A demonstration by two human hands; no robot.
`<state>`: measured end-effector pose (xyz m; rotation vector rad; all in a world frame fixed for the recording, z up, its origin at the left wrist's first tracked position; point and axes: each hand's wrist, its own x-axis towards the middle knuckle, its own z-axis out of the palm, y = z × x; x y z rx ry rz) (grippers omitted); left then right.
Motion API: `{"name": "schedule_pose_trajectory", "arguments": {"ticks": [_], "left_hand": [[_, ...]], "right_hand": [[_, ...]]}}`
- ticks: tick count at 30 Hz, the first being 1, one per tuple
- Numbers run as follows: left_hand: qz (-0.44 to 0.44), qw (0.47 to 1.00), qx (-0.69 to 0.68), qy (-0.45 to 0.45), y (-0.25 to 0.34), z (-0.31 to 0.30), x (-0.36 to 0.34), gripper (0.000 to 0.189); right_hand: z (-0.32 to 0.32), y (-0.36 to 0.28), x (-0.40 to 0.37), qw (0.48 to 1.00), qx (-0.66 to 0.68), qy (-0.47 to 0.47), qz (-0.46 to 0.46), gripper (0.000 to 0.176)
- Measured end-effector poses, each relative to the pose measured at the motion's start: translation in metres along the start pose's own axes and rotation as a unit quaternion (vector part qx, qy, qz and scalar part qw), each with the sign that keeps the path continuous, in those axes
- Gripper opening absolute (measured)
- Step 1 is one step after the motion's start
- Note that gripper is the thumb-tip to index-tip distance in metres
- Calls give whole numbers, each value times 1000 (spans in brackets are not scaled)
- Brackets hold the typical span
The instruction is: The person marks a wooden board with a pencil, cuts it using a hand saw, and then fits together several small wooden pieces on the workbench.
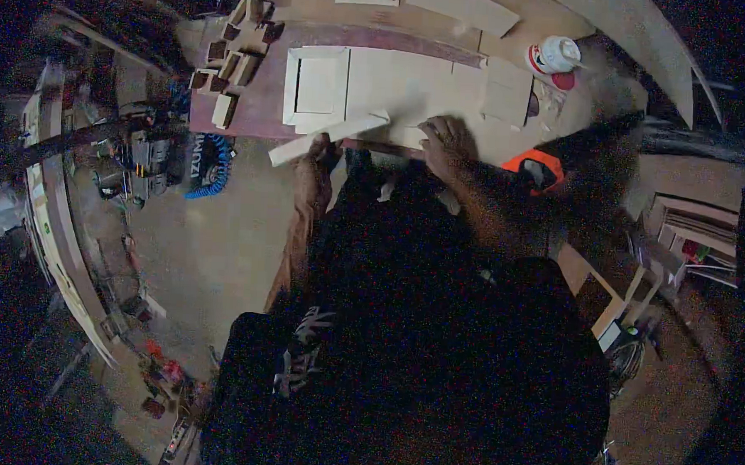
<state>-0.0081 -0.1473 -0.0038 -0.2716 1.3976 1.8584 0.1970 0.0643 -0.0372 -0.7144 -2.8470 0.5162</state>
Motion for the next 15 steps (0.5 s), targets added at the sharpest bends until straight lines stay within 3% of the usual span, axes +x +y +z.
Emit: {"name": "schedule_pose_trajectory", "arguments": {"ticks": [4,7,11,15], "left_hand": [[-4,998,67,20,8,-5,-9,29],[2,990,136,40,15,-2,-18,28],[-9,979,204,24,25,0,-23,31],[-11,985,167,35,34,2,-27,29]], "right_hand": [[-12,8,42,999,-10,40,15,37],[5,39,84,990,-99,86,44,39],[-11,50,115,991,-118,68,-1,43],[-6,64,123,990,-112,70,-52,50]]}}
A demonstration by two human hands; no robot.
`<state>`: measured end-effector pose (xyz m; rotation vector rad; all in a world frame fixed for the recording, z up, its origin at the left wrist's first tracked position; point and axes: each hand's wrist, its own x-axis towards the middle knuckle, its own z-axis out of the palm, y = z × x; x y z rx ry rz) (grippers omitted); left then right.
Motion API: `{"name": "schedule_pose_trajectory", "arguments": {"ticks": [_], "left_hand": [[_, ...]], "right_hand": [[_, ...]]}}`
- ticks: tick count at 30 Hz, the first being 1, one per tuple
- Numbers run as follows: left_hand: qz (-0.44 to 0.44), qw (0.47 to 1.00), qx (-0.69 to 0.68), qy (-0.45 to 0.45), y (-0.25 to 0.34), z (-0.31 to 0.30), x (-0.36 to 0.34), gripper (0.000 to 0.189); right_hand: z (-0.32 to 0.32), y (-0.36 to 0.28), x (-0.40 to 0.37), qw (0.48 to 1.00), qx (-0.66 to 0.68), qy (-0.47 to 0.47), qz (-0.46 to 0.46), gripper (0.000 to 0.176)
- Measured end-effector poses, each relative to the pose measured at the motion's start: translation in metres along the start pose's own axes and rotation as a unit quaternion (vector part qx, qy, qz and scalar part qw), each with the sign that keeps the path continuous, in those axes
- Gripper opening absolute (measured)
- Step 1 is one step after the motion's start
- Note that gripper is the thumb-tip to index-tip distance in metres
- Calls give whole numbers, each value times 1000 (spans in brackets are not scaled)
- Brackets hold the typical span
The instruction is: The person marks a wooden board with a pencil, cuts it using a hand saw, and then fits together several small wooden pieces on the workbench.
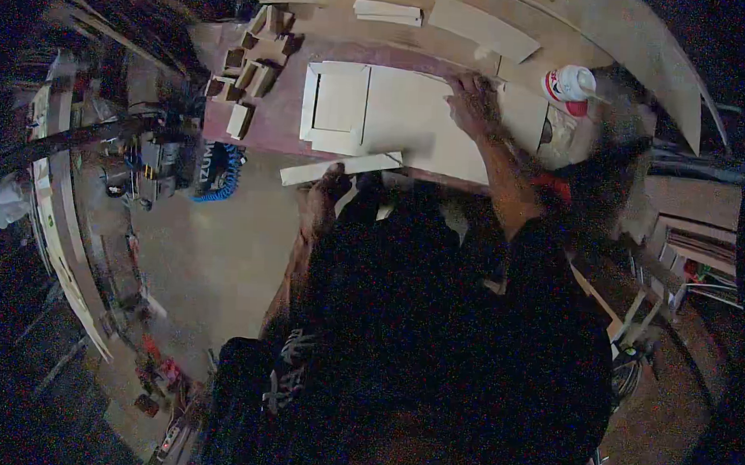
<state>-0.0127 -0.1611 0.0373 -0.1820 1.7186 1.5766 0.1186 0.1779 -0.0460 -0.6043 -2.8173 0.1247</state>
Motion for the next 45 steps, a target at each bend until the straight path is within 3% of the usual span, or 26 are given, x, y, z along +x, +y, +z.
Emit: {"name": "schedule_pose_trajectory", "arguments": {"ticks": [4,7,10,13,15,17,18,20,22,25,28,31,33,34,36,38,40,43,45], "left_hand": [[-9,999,-37,13,4,2,8,25],[-11,998,-65,-1,0,-2,19,23],[4,998,-63,-2,18,11,13,21],[-5,998,-57,4,25,10,13,18],[-5,998,-62,9,23,6,17,17],[8,998,-68,16,20,1,19,16],[6,998,-61,13,19,-1,19,19],[3,999,-47,7,19,-4,19,27],[-6,1000,-19,22,25,-2,16,28],[4,999,-12,31,26,-3,14,27],[-9,999,-31,28,31,-2,12,22],[14,999,42,-8,31,7,21,23],[69,991,102,-49,43,22,20,31],[42,995,80,-47,39,30,29,30],[-15,998,41,-49,29,46,46,30],[3,994,48,-95,48,71,31,37],[-28,991,-99,-89,48,95,30,41],[-37,986,-89,-138,45,118,22,46],[-1,984,-40,-172,41,134,14,46]], "right_hand": [[16,4,5,1000,-2,-3,29,55],[-17,-8,20,987,42,-129,85,50],[13,-1,14,994,51,-43,91,46],[19,2,20,992,72,-63,88,53],[13,0,30,951,250,-109,146,49],[28,5,44,968,196,-119,104,46],[73,24,51,993,50,-102,34,45],[79,24,69,997,-8,-79,19,42],[12,-8,113,974,170,-72,132,37],[9,-15,122,993,46,88,64,35],[1,-33,113,963,22,228,144,31],[-12,-22,69,928,221,6,299,30],[-14,-12,27,961,89,-4,260,30],[-21,-9,10,971,21,-6,240,29],[-38,-12,-20,904,231,-16,358,30],[-61,-22,-48,816,449,29,362,32],[-84,-39,-66,707,656,119,234,38],[-144,-62,-76,778,559,58,282,48],[-160,-57,-86,798,545,64,248,48]]}}
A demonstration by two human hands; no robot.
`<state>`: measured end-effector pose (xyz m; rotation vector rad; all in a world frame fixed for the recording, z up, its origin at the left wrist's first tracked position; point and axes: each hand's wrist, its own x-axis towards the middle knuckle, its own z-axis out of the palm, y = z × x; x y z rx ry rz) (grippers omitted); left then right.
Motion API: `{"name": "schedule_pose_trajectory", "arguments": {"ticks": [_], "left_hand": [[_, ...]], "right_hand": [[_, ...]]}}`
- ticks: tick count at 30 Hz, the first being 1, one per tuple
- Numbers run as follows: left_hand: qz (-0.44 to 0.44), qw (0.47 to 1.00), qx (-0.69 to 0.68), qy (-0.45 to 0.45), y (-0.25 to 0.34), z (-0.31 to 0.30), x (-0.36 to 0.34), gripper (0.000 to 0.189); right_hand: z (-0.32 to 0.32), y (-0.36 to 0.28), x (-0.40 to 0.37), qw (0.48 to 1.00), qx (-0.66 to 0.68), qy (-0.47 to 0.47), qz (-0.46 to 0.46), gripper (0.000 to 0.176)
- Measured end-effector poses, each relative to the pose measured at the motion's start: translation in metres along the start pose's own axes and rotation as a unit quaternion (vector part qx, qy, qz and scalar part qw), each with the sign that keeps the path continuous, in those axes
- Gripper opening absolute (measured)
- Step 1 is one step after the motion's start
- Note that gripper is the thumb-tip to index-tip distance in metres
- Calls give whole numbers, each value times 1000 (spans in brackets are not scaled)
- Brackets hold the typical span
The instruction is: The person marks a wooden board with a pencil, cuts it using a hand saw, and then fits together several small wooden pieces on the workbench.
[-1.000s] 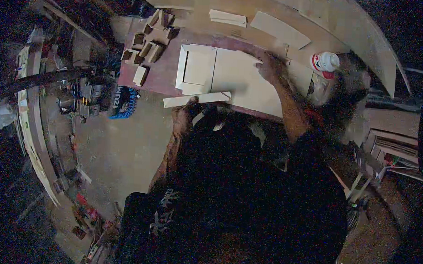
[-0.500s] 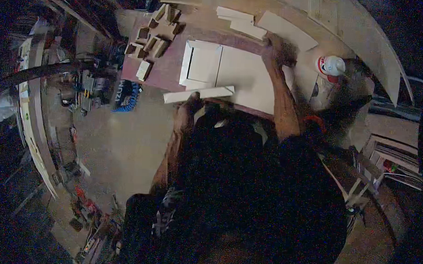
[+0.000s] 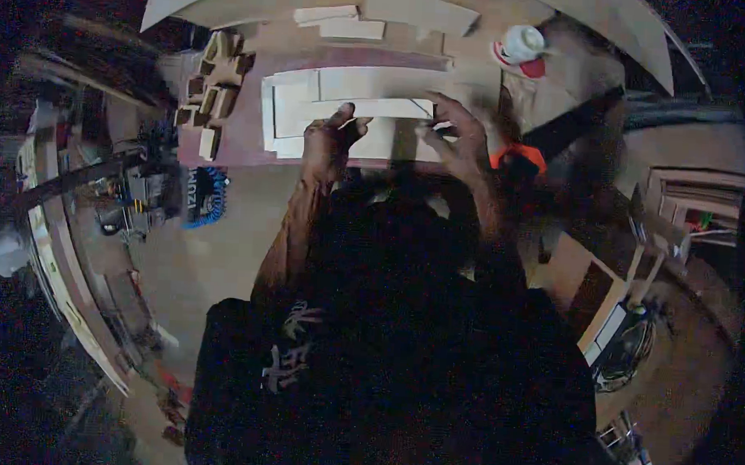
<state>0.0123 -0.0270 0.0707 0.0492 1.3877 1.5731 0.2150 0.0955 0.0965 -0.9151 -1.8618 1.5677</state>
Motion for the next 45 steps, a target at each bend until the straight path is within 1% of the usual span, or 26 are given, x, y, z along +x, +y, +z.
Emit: {"name": "schedule_pose_trajectory", "arguments": {"ticks": [2,3,4,5,6,8,10,11,12,13,15,17,18,21,22,25,26,28,29,30,31,34,37,40,43,45], "left_hand": [[46,991,118,-32,-9,5,-1,45],[66,982,170,-39,-9,10,-2,44],[82,974,210,-32,0,26,-14,41],[112,957,265,-45,1,31,-18,39],[143,935,318,-55,3,36,-22,38],[235,855,447,-114,3,36,-23,40],[139,941,295,-88,0,44,-22,39],[118,953,262,-93,-2,43,-18,40],[97,964,228,-97,-4,43,-14,42],[103,958,241,-117,-7,37,-7,46],[80,977,162,-116,-12,32,-2,46],[26,997,-31,-71,-11,49,-10,40],[48,998,20,-22,-18,53,0,24],[66,997,9,-40,-5,69,-17,27],[72,995,55,-46,-4,70,-18,28],[93,987,118,-53,3,81,-28,30],[115,983,123,-67,5,83,-33,30],[124,977,152,-78,10,86,-35,31],[128,974,166,-83,12,87,-35,32],[151,971,160,-98,12,85,-36,32],[147,967,180,-100,14,83,-35,33],[128,959,232,-100,18,74,-27,37],[122,962,228,-86,25,70,-30,37],[128,961,228,-88,29,56,-25,35],[126,956,250,-90,44,46,-30,35],[134,956,239,-99,45,37,-26,36]], "right_hand": [[-10,-13,-6,999,-42,-1,-16,46],[-16,-10,-9,998,-58,-9,-14,46],[-24,-5,-11,997,-74,-17,-12,46],[-28,0,-12,996,-90,-27,-8,46],[-32,1,-13,996,-78,-33,6,45],[-39,1,-14,997,-54,-45,34,45],[-46,-1,-16,995,-86,-51,-1,45],[-49,-1,-16,993,-101,-55,-18,46],[-51,-2,-19,994,-94,-51,-12,46],[-52,-2,-21,995,-86,-49,-6,46],[-54,-4,-24,995,-90,-42,5,46],[-52,-5,-23,993,-109,-36,11,46],[-53,10,-25,996,-77,-33,0,45],[-55,16,-34,995,-88,-17,39,44],[-56,15,-38,989,-40,-16,142,43],[-55,20,-45,995,-96,1,41,42],[-52,24,-47,996,-77,14,45,42],[-45,28,-49,997,-40,39,54,41],[-44,28,-50,997,-43,46,51,42],[-42,26,-51,996,-45,53,48,42],[-38,24,-51,996,-46,60,46,42],[-29,25,-50,997,8,70,35,42],[-18,8,-50,995,-45,85,22,42],[-6,-7,-50,994,-65,84,36,42],[8,2,-48,987,-108,78,94,43],[13,-5,-50,975,-206,78,-3,44]]}}
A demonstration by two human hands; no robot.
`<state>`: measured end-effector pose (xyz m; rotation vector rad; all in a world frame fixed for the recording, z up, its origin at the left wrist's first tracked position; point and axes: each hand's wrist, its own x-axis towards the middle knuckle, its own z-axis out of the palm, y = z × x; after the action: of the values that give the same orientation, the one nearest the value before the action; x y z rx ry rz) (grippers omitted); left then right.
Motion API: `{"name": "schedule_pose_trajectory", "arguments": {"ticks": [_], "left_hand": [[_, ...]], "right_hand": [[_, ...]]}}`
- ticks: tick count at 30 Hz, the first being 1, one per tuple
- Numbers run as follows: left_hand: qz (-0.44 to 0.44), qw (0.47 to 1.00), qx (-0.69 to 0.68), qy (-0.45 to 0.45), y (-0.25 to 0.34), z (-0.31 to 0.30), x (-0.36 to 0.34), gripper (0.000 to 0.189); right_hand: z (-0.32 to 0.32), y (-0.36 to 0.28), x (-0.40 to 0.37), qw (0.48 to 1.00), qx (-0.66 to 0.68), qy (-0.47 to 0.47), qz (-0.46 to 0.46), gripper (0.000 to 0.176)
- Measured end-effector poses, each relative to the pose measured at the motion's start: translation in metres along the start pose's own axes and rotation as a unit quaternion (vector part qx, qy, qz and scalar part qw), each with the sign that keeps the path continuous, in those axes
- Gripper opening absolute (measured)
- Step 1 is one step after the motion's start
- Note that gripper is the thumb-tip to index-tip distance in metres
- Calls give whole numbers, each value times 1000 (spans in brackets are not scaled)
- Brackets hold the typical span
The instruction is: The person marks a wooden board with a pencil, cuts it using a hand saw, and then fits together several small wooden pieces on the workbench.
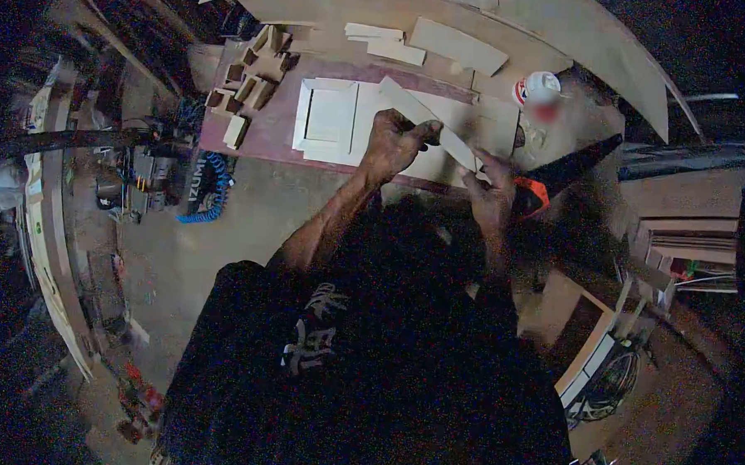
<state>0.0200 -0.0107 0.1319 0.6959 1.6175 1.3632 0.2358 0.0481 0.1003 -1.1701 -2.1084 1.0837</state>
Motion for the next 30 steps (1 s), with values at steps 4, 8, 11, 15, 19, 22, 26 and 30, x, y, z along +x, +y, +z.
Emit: {"name": "schedule_pose_trajectory", "arguments": {"ticks": [4,8,11,15,19,22,26,30], "left_hand": [[-1,999,-4,-34,3,-12,-2,36],[-64,990,100,-72,28,-21,-10,35],[-58,986,122,-95,30,-33,-9,34],[-9,989,80,-123,26,-35,-10,30],[74,990,-120,2,15,-10,-9,24],[136,983,-116,39,29,-7,-11,23],[135,984,-47,109,26,7,0,28],[145,983,-28,106,36,11,-3,33]], "right_hand": [[13,-40,1,996,42,-9,-84,43],[35,-32,-2,996,9,14,-87,40],[31,-55,-2,999,38,-17,11,33],[21,-57,-5,990,61,-67,108,30],[41,-45,-18,989,72,46,121,30],[38,-63,-22,995,49,83,38,25],[41,-66,-23,994,50,95,29,25],[42,-58,-23,993,25,93,67,28]]}}
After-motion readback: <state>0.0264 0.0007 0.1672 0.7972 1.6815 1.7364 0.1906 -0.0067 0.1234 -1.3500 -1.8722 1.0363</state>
